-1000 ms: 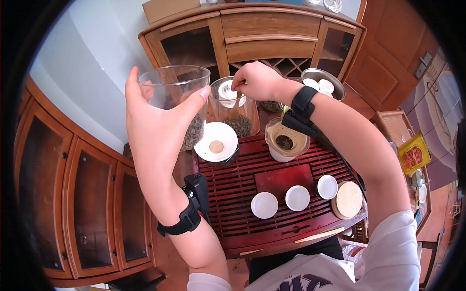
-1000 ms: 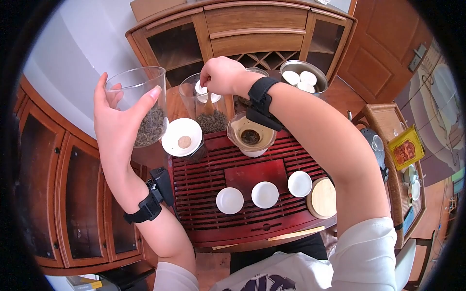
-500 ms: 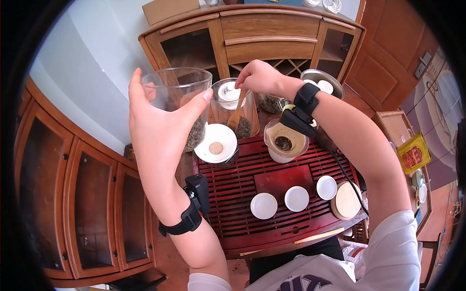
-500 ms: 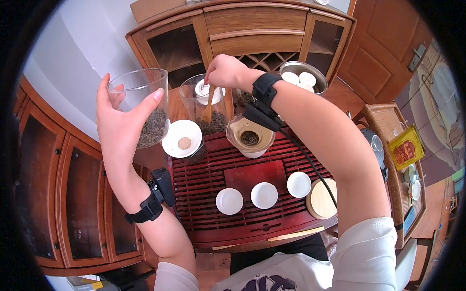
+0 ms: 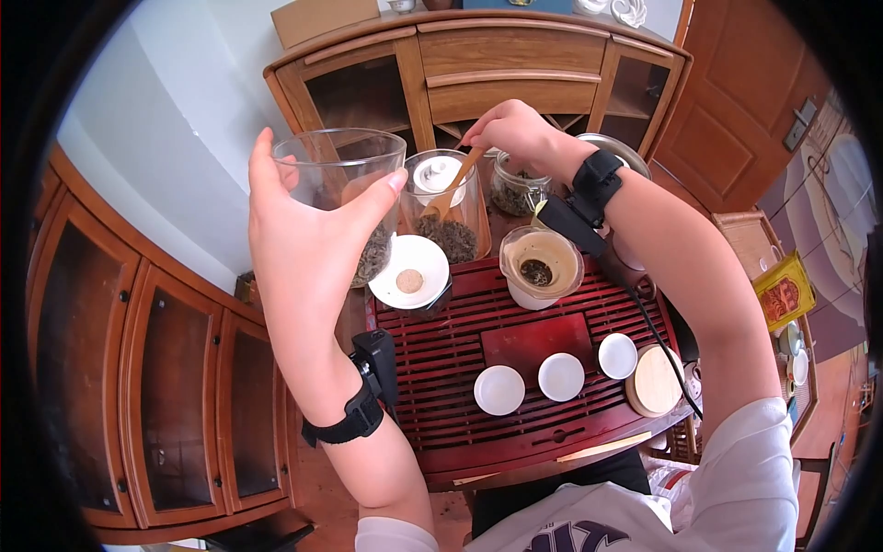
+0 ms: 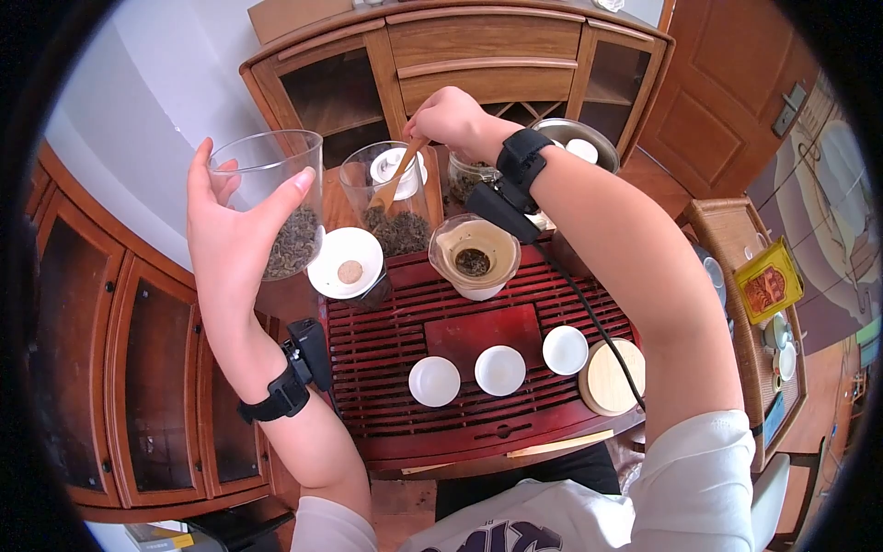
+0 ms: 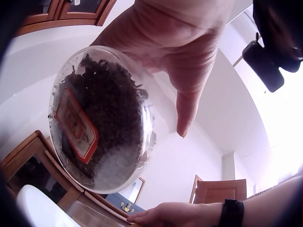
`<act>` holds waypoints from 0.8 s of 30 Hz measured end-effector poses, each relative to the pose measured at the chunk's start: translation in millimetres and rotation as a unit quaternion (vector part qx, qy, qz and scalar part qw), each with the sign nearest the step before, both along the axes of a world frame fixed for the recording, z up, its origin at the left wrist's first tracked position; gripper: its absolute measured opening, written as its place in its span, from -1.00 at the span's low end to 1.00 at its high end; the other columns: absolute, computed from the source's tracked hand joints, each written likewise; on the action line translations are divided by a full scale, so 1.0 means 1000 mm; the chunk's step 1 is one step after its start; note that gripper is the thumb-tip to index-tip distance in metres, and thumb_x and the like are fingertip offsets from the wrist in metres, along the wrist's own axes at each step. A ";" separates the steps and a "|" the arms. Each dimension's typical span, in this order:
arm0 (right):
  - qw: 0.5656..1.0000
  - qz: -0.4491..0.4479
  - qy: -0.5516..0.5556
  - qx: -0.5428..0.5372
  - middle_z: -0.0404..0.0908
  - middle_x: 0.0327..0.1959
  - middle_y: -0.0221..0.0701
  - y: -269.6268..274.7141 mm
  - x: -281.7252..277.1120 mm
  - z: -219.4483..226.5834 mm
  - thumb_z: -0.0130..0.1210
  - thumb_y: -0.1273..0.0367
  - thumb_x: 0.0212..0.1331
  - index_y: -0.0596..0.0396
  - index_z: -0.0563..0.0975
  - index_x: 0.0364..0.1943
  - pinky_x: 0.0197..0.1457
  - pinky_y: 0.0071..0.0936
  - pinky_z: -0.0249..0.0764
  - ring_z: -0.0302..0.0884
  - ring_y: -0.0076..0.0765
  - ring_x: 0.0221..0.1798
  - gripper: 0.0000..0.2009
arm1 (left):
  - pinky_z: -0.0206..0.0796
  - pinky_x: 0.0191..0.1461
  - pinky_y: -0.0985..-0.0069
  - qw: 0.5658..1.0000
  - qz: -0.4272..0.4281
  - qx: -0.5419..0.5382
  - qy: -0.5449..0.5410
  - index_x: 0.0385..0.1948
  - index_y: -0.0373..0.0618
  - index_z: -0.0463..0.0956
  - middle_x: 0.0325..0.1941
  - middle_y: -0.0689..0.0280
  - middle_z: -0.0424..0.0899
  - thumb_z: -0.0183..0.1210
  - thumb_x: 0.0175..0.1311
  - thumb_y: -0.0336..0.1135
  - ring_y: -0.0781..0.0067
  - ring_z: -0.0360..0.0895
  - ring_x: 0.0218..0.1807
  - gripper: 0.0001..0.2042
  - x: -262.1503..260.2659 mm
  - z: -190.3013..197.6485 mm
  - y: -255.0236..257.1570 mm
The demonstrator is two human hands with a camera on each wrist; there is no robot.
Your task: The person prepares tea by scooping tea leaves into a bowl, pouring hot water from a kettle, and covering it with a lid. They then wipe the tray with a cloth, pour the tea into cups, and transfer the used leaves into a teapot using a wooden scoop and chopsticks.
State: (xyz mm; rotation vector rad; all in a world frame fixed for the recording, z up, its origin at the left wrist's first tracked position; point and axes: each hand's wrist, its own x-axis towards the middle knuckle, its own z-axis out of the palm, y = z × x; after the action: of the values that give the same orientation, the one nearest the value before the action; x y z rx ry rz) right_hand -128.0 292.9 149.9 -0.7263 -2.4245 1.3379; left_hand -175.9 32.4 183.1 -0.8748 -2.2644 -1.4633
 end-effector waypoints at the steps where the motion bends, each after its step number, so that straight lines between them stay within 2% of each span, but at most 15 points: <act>1: 1.000 -0.015 0.006 -0.017 0.66 -0.26 -0.39 0.003 0.000 -0.002 0.11 0.45 0.16 0.14 0.72 -0.15 -0.44 -0.50 0.32 0.41 -0.53 -0.39 -0.77 | 0.25 0.36 0.23 1.000 -0.001 0.000 0.001 0.38 -0.40 0.11 0.29 -0.22 0.40 0.57 -0.21 -0.06 -0.02 0.35 0.38 0.09 0.000 0.000 0.000; 3: 0.999 -0.030 0.013 -0.034 0.65 -0.26 -0.39 0.009 0.003 -0.003 0.10 0.45 0.17 0.15 0.71 -0.14 -0.50 -0.52 0.26 0.35 -0.57 -0.44 -0.76 | 0.25 0.36 0.23 1.000 -0.003 0.002 0.002 0.38 -0.40 0.11 0.29 -0.22 0.39 0.57 -0.21 -0.06 -0.02 0.35 0.38 0.09 -0.001 -0.001 0.000; 8: 0.989 -0.065 0.046 -0.122 0.56 -0.38 -0.48 0.015 0.012 -0.002 0.08 0.47 0.21 0.18 0.69 -0.12 -0.56 -0.68 0.05 0.10 -0.68 -0.54 -0.77 | 0.24 0.37 0.22 1.000 0.001 -0.002 -0.001 0.39 -0.38 0.10 0.29 -0.23 0.39 0.58 -0.21 -0.06 -0.02 0.34 0.39 0.09 0.002 0.001 0.001; 15: 0.961 -0.095 0.079 -0.246 0.48 -0.39 -0.55 0.026 0.022 -0.002 0.05 0.44 0.32 0.14 0.65 -0.08 -0.59 -0.75 0.00 0.00 -0.74 -0.57 -0.80 | 0.23 0.39 0.22 1.000 0.001 -0.004 -0.001 0.39 -0.37 0.10 0.30 -0.25 0.38 0.57 -0.19 -0.09 -0.04 0.34 0.39 0.08 0.000 0.000 0.000; 18: 0.931 -0.110 0.125 -0.324 0.49 -0.36 -0.54 0.029 0.028 0.007 0.02 0.43 0.37 0.12 0.61 -0.09 -0.62 -0.83 0.00 0.00 -0.79 -0.59 -0.83 | 0.22 0.39 0.21 1.000 0.002 -0.005 -0.002 0.39 -0.37 0.10 0.31 -0.26 0.37 0.57 -0.19 -0.10 -0.05 0.33 0.40 0.08 -0.001 -0.001 0.001; 22: 0.933 -0.115 0.172 -0.295 0.45 -0.42 -0.60 0.029 0.037 0.032 0.05 0.41 0.37 0.12 0.63 -0.11 -0.64 -0.82 0.01 -0.01 -0.80 -0.60 -0.84 | 0.22 0.40 0.20 1.000 0.012 -0.018 0.004 0.39 -0.38 0.10 0.31 -0.27 0.37 0.57 -0.19 -0.12 -0.08 0.33 0.40 0.06 -0.001 -0.003 0.003; 23: 0.928 -0.113 0.202 -0.291 0.54 -0.34 -0.47 0.027 0.039 0.041 0.02 0.45 0.32 0.10 0.63 -0.12 -0.63 -0.76 0.00 -0.02 -0.73 -0.60 -0.82 | 0.22 0.40 0.20 1.000 0.011 -0.017 0.004 0.39 -0.38 0.10 0.31 -0.27 0.37 0.57 -0.19 -0.12 -0.08 0.33 0.40 0.06 0.000 -0.002 0.004; 24: 0.932 -0.106 0.212 -0.273 0.54 -0.33 -0.48 0.025 0.041 0.049 0.03 0.44 0.31 0.10 0.64 -0.11 -0.61 -0.76 0.01 -0.01 -0.73 -0.58 -0.81 | 0.22 0.40 0.20 1.000 0.009 -0.020 0.003 0.39 -0.38 0.10 0.31 -0.28 0.37 0.57 -0.19 -0.12 -0.09 0.33 0.40 0.06 0.000 -0.002 0.005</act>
State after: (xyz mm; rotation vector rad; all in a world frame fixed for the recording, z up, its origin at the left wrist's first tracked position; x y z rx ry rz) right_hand -87.4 317.9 198.7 -0.7019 -1.6014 1.8657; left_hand -175.5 37.0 181.3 -0.8680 -2.2984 -1.4098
